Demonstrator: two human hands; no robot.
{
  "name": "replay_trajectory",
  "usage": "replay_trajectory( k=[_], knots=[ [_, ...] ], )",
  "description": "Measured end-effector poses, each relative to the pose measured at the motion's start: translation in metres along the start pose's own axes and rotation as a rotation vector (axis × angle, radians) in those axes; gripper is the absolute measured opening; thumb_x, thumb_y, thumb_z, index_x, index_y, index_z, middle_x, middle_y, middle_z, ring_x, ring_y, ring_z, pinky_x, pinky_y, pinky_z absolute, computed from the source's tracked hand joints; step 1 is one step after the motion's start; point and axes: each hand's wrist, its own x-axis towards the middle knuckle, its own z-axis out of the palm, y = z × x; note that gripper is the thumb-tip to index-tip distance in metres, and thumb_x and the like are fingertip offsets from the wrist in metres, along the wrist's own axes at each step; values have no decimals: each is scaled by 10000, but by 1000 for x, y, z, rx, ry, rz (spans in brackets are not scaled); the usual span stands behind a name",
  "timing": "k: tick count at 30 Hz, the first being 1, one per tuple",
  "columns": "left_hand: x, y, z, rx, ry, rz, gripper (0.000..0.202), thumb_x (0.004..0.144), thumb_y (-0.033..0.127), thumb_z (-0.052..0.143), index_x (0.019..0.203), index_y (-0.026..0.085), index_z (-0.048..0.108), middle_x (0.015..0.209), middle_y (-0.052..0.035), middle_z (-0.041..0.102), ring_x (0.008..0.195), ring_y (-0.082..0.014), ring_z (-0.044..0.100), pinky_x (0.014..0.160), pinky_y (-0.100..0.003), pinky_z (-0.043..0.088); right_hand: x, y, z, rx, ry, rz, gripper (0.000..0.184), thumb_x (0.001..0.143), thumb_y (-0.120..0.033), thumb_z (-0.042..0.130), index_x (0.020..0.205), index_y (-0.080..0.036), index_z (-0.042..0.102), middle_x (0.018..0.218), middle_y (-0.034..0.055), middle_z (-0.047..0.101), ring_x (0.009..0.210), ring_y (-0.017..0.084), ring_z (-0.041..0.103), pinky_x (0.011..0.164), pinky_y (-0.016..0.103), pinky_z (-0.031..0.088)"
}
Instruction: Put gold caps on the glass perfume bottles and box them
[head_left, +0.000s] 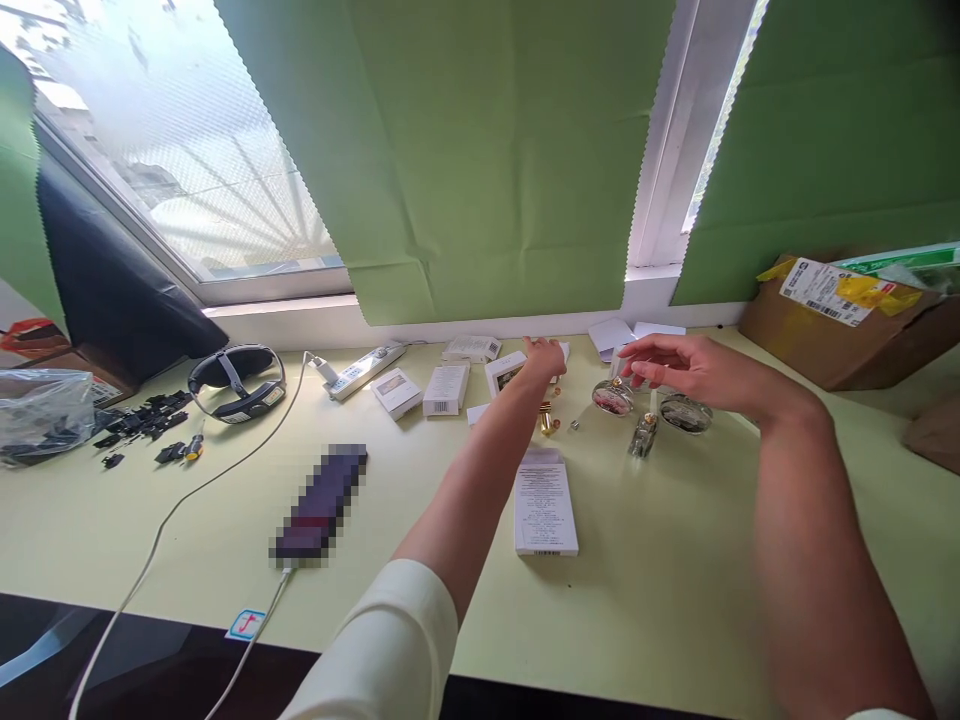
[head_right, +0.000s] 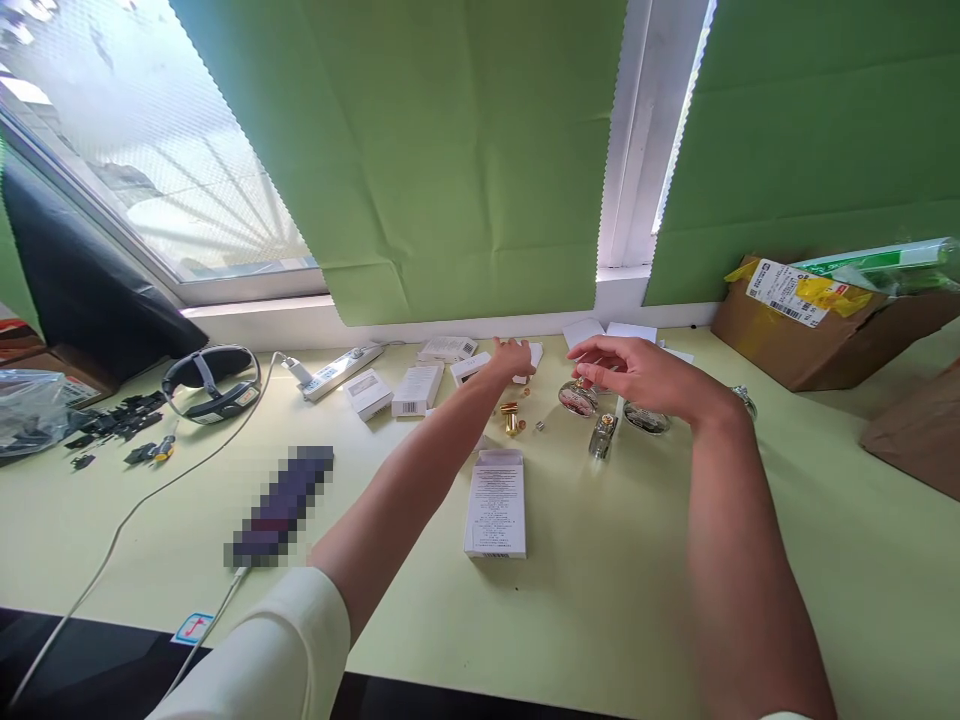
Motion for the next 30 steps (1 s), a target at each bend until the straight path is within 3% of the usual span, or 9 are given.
replay_trajectory(
  k=[8,11,14,16,18,21,24,27,30],
  knots=[
    [-15,10,-14,-46,42,-11,381,933,364,574,1254,160,548,1266,-102,570,1096,-230,595,918,-455,523,-3,-6,0,-17,36,16,402,868,-551,575,1179,-305,640,1038,40,731,999,244,642,880,391,496],
    [-30,12,-36,-79,55,39,607,850,392,666,1350,116,462,1373,-179,500,1272,-314,471,1064,-536,377,-2,-4,-1,-1,158,14,386,868,-543,582,1164,-303,645,1057,44,728,958,234,649,851,390,514],
    [-56,4,-66,-125,59,113,839,739,387,736,1415,61,359,1416,-241,453,1353,-359,359,1129,-544,248,1,-3,0,-1,361,-30,381,868,-554,577,1155,-311,639,1186,37,685,940,224,646,835,395,524],
    [-83,-11,-84,-165,40,173,835,739,413,707,1429,104,352,1429,-204,461,1375,-354,330,1124,-535,265,1,-5,2,-15,473,-48,411,865,-575,572,1186,-321,617,1220,34,664,957,226,644,873,413,517],
    [-118,-33,-93,-215,18,252,844,768,463,644,1477,184,280,1458,-134,454,1374,-296,353,1095,-444,350,1,-9,6,-19,482,-67,460,852,-588,584,1238,-338,583,1282,31,630,1030,239,633,936,428,501],
    [-175,-65,-89,-439,-8,512,915,764,435,640,1525,240,170,1520,-87,381,1382,-253,362,1113,-394,348,1,-16,15,0,302,-89,480,854,-598,573,1279,-376,553,1387,4,566,1167,258,589,995,421,485],
    [-218,-81,-70,-635,5,719,929,747,339,682,1527,301,179,1556,-48,315,1425,-243,292,1137,-387,339,7,-20,28,28,-12,-24,497,873,-584,542,1333,-397,533,1378,-3,591,1208,281,580,985,419,501],
    [-235,-81,-53,-701,18,779,928,752,258,688,1527,331,182,1572,-30,279,1453,-238,241,1178,-417,290,14,-22,42,51,-363,2,540,839,-547,600,1355,-393,552,1356,-5,618,1200,298,597,963,400,520],
    [-234,-78,-46,-668,54,779,926,750,216,697,1523,333,201,1585,-22,267,1476,-250,195,1218,-458,197,19,-23,51,46,-509,12,564,778,-547,663,1318,-399,596,1296,-15,659,1164,299,626,927,374,544]
  ],
)
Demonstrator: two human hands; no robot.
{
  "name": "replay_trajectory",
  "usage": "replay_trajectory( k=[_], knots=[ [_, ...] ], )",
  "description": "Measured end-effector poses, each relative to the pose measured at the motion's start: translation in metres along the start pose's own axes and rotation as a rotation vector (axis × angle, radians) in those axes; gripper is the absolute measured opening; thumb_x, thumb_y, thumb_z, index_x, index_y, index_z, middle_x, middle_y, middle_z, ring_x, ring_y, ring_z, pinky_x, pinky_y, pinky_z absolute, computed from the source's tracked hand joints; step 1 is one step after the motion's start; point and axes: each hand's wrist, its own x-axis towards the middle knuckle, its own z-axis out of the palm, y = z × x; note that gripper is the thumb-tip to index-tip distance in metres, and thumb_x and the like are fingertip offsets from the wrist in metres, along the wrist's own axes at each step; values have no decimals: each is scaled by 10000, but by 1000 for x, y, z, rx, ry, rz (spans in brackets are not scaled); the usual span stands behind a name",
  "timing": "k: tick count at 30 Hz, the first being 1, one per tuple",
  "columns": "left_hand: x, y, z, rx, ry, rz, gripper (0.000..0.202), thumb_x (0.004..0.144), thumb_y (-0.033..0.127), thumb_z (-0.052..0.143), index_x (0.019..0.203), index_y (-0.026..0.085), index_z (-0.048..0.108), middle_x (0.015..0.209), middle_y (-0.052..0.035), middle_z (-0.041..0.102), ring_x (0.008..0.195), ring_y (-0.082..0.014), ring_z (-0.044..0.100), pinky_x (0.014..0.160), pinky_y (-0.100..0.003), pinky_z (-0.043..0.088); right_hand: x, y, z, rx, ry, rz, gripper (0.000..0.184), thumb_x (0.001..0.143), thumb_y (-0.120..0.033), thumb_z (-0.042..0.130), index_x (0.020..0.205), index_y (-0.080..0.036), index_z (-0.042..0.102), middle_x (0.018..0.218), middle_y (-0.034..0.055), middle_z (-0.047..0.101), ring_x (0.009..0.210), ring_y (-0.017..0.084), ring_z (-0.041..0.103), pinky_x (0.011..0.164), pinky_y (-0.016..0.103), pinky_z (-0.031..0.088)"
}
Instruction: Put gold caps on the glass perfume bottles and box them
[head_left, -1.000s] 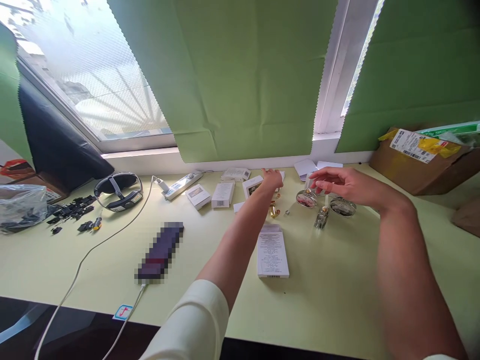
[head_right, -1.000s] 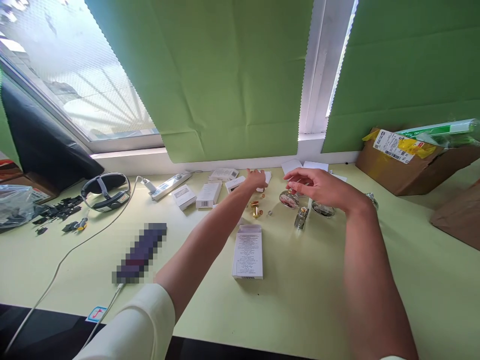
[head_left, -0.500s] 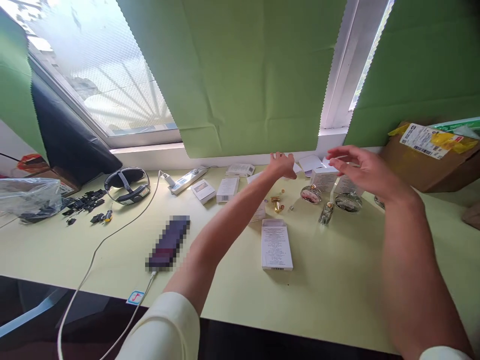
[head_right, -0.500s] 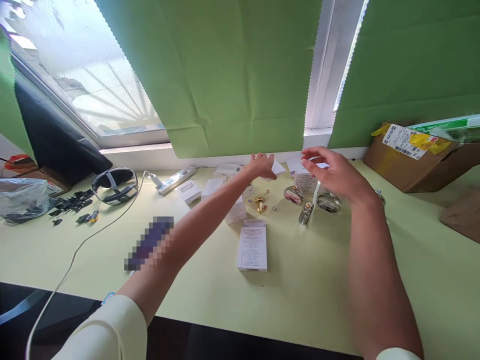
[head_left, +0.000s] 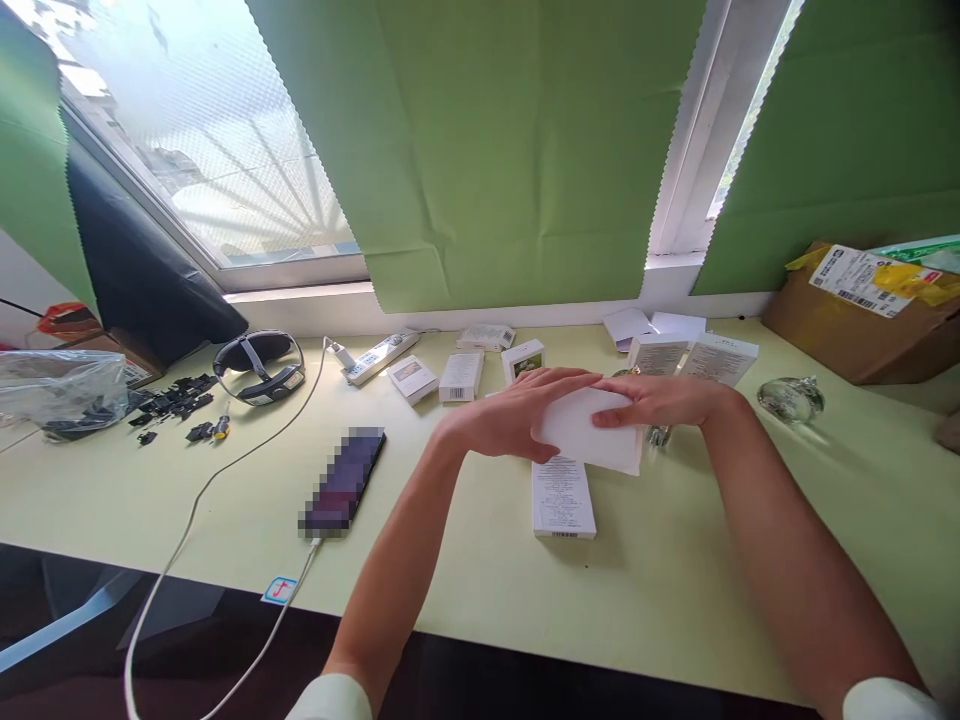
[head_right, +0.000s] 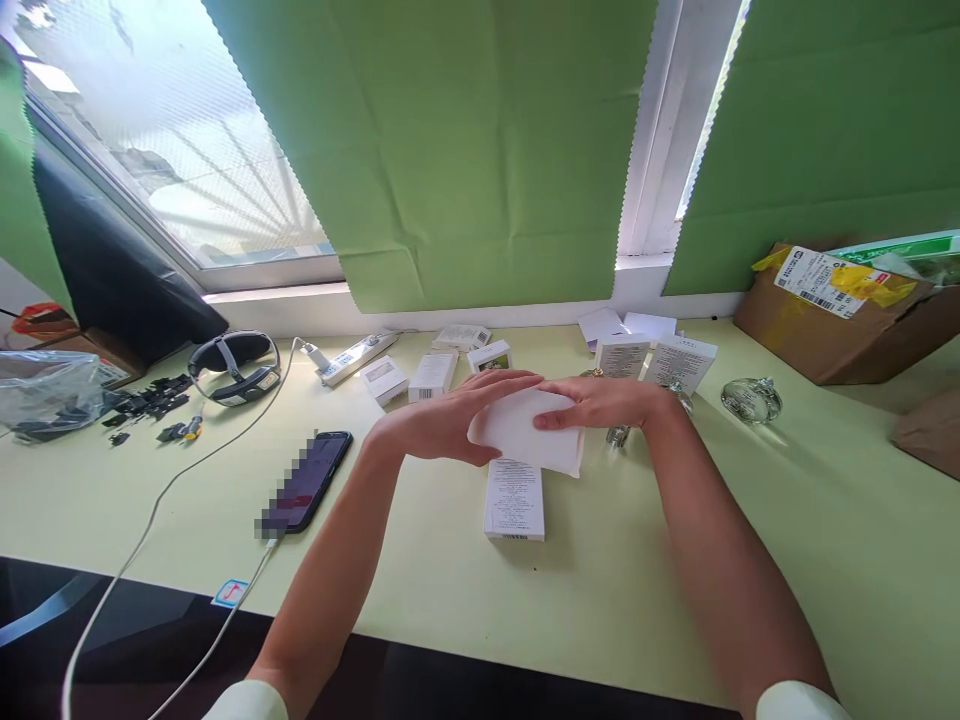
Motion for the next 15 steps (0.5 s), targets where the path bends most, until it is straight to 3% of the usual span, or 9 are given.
replay_trajectory(
  k=[2,4,7,9,11,15],
  knots=[
    [1,-4,-1,29,32,-26,934,758,234,709,1525,346,188,1609,-8,212,1496,-262,132,1231,-481,141,1,-1,1,27,-18,19,594,765,-551,672,1330,-391,581,1248,0,680,1126,296,644,872,371,569],
    [-3,-9,-4,12,108,-89,911,792,305,702,1527,361,168,1623,-4,166,1497,-263,130,1223,-471,175,-1,-3,0,78,-69,42,618,770,-554,668,1349,-371,552,1187,29,692,1060,296,667,762,365,597],
    [-12,-15,-7,-96,176,-232,782,867,449,619,1518,351,197,1576,-52,284,1393,-246,370,1105,-400,390,-3,-5,-1,115,-126,45,578,776,-544,671,1304,-337,559,1116,44,686,976,277,679,660,333,591],
    [-19,-17,-8,-174,111,-277,669,910,486,548,1494,323,265,1454,-76,463,1240,-221,531,979,-353,479,-1,-5,0,108,-125,7,517,775,-515,685,1241,-319,579,1124,35,676,997,261,666,706,318,577],
    [-23,-17,-7,-217,14,-259,538,946,478,490,1437,291,371,1290,-70,599,1112,-202,605,893,-320,505,3,-4,4,107,-128,-29,468,771,-498,692,1187,-309,586,1114,21,675,1012,249,655,754,313,561],
    [-25,-14,-8,-162,-55,-214,400,979,460,435,1300,244,533,1104,-70,678,947,-191,640,795,-300,499,11,-5,11,49,-103,-62,481,748,-517,697,1165,-303,591,1061,15,676,967,246,645,770,331,538]
  ],
)
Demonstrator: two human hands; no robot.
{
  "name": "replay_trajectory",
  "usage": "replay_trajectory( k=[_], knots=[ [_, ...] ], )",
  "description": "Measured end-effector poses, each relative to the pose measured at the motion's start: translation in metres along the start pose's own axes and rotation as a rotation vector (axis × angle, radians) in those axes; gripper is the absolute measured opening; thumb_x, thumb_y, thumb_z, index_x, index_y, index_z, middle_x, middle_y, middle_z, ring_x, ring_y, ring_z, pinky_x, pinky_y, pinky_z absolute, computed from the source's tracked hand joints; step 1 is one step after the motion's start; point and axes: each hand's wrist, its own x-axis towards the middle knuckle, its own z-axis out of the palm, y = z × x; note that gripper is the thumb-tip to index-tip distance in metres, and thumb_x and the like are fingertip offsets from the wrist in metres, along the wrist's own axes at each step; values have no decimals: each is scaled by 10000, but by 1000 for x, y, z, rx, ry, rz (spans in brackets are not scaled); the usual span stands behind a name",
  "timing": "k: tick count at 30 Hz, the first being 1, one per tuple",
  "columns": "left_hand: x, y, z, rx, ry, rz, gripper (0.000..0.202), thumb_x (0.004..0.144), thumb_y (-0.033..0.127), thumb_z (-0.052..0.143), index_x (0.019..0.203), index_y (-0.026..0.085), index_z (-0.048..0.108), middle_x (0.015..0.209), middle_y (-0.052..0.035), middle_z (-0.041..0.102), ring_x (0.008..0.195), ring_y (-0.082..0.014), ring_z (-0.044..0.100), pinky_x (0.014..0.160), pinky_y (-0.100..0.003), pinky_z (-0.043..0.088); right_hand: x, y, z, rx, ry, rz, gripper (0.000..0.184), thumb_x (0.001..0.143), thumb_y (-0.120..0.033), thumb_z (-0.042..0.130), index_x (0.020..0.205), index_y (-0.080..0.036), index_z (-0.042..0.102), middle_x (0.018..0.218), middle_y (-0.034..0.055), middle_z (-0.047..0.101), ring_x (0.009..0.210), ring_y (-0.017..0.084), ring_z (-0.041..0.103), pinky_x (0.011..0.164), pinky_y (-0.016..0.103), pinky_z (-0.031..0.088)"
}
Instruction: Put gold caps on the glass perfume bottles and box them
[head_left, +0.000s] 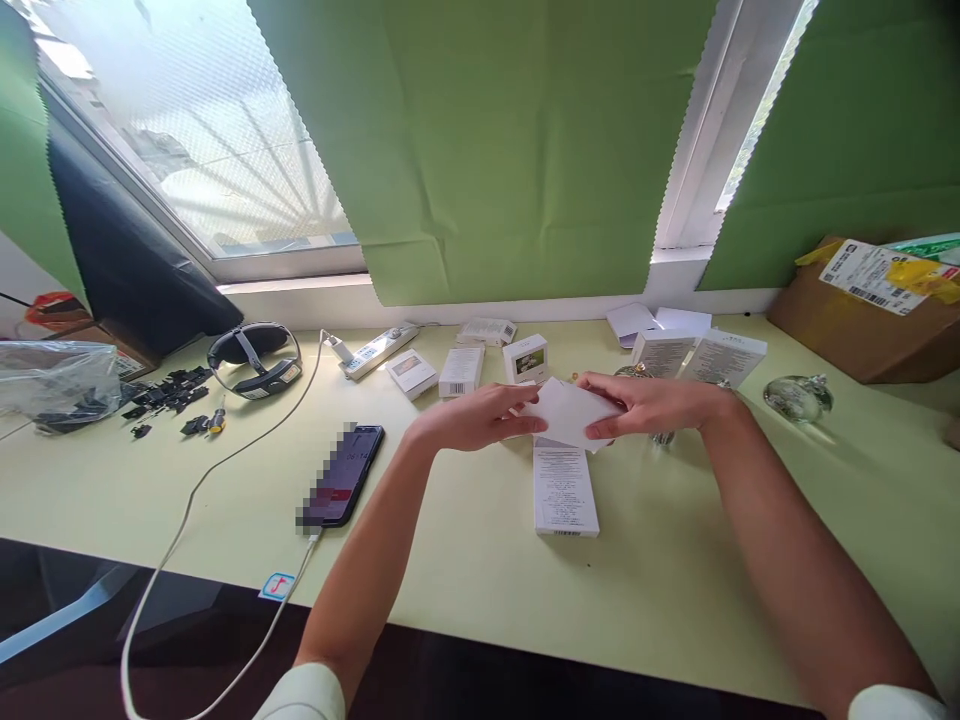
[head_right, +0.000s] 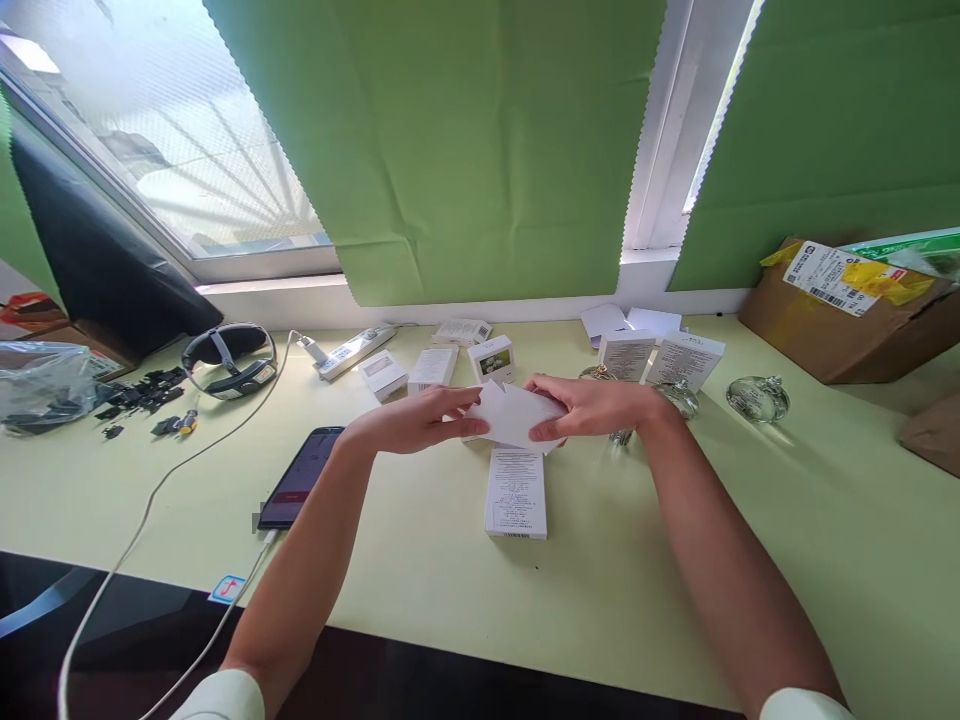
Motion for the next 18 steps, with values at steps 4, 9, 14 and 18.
replay_trajectory(
  k=[4,9,14,18],
  knots=[
    [7,2,-3,59,-1,92,410,962,382,503,1352,256,516,1204,-94,637,946,-183,631,756,-284,484,3,-3,2,-119,3,-14,710,738,-541,700,1388,-360,480,1147,13,666,987,257,632,807,352,522],
    [10,3,-9,-7,-34,217,432,971,241,472,1389,345,498,1317,-75,588,1111,-193,598,808,-288,501,3,0,0,-148,-92,-17,956,682,-500,773,1511,-396,308,1496,3,457,1210,269,568,988,354,471],
    [1,0,-10,-71,-10,211,506,939,296,541,1429,373,439,1415,-71,504,1190,-210,553,871,-324,526,6,5,0,-118,-97,7,1010,666,-518,774,1529,-366,272,1457,33,499,1174,271,603,951,347,504],
    [2,1,-4,-51,68,54,792,817,481,686,1495,372,293,1534,-68,335,1208,-222,538,956,-347,503,9,7,5,-225,47,69,1041,622,-565,785,1512,-378,278,1432,48,507,1201,324,570,899,383,528]
  ],
)
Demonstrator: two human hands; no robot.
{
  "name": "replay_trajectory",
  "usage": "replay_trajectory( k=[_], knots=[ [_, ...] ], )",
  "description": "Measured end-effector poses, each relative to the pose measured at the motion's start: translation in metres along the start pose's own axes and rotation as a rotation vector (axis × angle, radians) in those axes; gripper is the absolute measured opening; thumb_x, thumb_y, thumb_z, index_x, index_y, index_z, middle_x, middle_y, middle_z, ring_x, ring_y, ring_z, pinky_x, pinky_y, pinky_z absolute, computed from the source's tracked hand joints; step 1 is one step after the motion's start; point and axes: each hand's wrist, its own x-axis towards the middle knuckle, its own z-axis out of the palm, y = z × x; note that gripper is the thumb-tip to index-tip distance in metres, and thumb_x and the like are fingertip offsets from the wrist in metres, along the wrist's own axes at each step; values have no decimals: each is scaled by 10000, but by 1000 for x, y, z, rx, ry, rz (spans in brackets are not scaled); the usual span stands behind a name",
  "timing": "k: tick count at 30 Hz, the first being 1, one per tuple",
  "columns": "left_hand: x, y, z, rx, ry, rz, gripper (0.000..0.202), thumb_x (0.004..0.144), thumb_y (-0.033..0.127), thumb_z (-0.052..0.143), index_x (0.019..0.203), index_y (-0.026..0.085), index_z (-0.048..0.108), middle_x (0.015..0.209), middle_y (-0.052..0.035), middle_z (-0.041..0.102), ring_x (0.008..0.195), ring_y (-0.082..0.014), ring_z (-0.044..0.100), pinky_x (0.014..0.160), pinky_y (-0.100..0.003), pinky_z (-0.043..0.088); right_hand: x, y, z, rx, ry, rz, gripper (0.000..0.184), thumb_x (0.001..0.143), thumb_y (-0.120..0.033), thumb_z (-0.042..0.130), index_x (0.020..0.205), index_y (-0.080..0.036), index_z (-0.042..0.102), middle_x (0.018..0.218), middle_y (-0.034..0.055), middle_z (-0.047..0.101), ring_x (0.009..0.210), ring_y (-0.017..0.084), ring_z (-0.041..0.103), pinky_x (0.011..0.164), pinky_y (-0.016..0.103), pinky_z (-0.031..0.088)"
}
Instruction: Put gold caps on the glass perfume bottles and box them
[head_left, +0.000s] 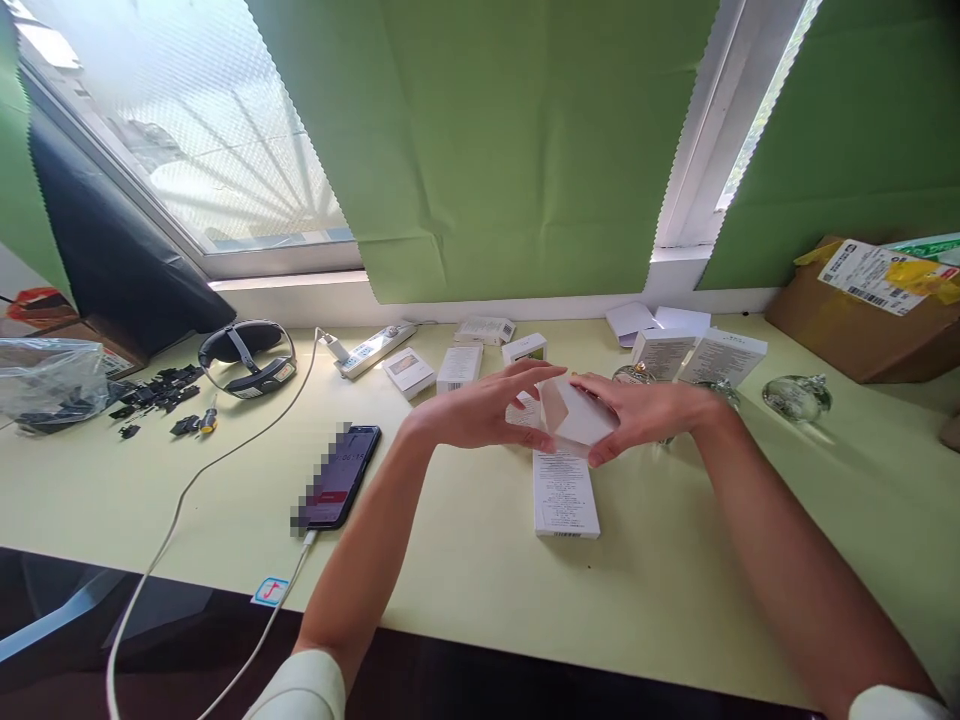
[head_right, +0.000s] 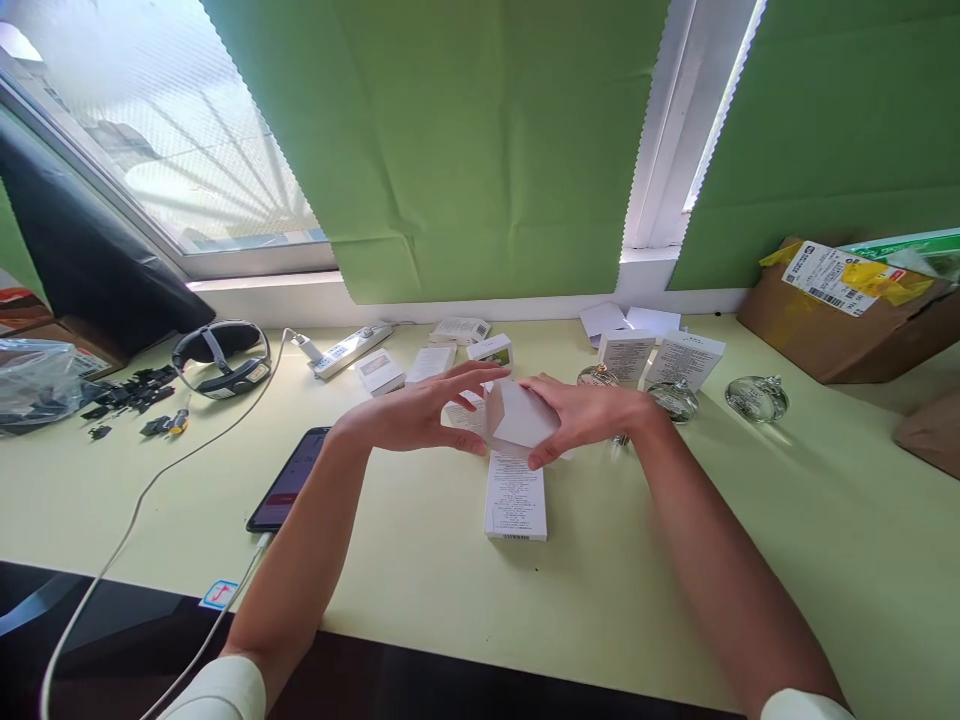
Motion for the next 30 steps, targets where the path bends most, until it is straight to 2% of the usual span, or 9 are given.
replay_trajectory(
  k=[4,7,10,12,16,18,22,26,30],
  knots=[
    [4,3,5,155,65,-143,835,795,645,624,1500,365,276,1482,-61,420,1200,-262,540,979,-379,462,0,1,1,-6,46,5,1056,618,-571,789,1507,-402,245,1467,35,471,1158,321,595,850,393,549],
    [4,2,3,163,36,-134,839,777,640,649,1490,362,304,1446,-58,469,1203,-266,537,978,-372,450,-4,4,-4,112,-9,-18,998,697,-547,748,1526,-387,218,1489,27,457,1254,295,543,930,366,529],
    [3,0,0,82,0,-83,837,765,575,700,1482,364,322,1449,-61,472,1193,-253,549,954,-357,467,-7,2,-9,215,-66,-56,798,780,-528,680,1486,-369,341,1434,20,518,1286,281,519,985,368,501],
    [3,-1,-1,33,-20,-32,825,755,512,737,1468,375,345,1451,-51,477,1194,-250,552,958,-365,471,-8,-3,-9,253,-117,-58,706,788,-513,675,1431,-348,433,1322,28,606,1202,273,581,917,354,535],
    [3,-1,-2,-37,-29,63,769,779,400,744,1449,388,367,1460,-31,471,1219,-231,542,991,-375,468,-8,-8,-6,251,-180,0,622,743,-523,708,1305,-305,557,1108,46,695,948,246,670,588,266,545],
    [2,0,-3,-14,38,52,761,816,410,704,1472,380,317,1474,-46,445,1224,-219,536,967,-358,482,-9,-4,-8,269,-132,16,616,729,-527,715,1284,-302,570,1084,46,702,919,244,670,544,260,529],
    [-1,0,-6,104,191,-89,667,875,547,576,1451,321,329,1407,-78,486,1081,-200,596,801,-309,516,-14,13,-16,290,57,16,584,759,-494,704,1289,-307,545,1179,50,667,1013,257,637,671,313,556],
    [9,-7,10,174,-132,-110,462,907,519,528,1282,249,529,1261,-60,597,969,-189,637,724,-280,490,-18,21,-22,310,152,1,580,790,-490,679,1309,-292,514,1207,60,651,1092,271,594,796,364,540],
    [33,-23,46,324,-388,-149,441,866,456,593,1236,218,563,1220,-86,624,1092,-252,595,874,-335,457,-21,18,-21,322,201,12,476,817,-525,641,1227,-295,560,1094,40,671,1034,261,605,822,370,524]
  ],
)
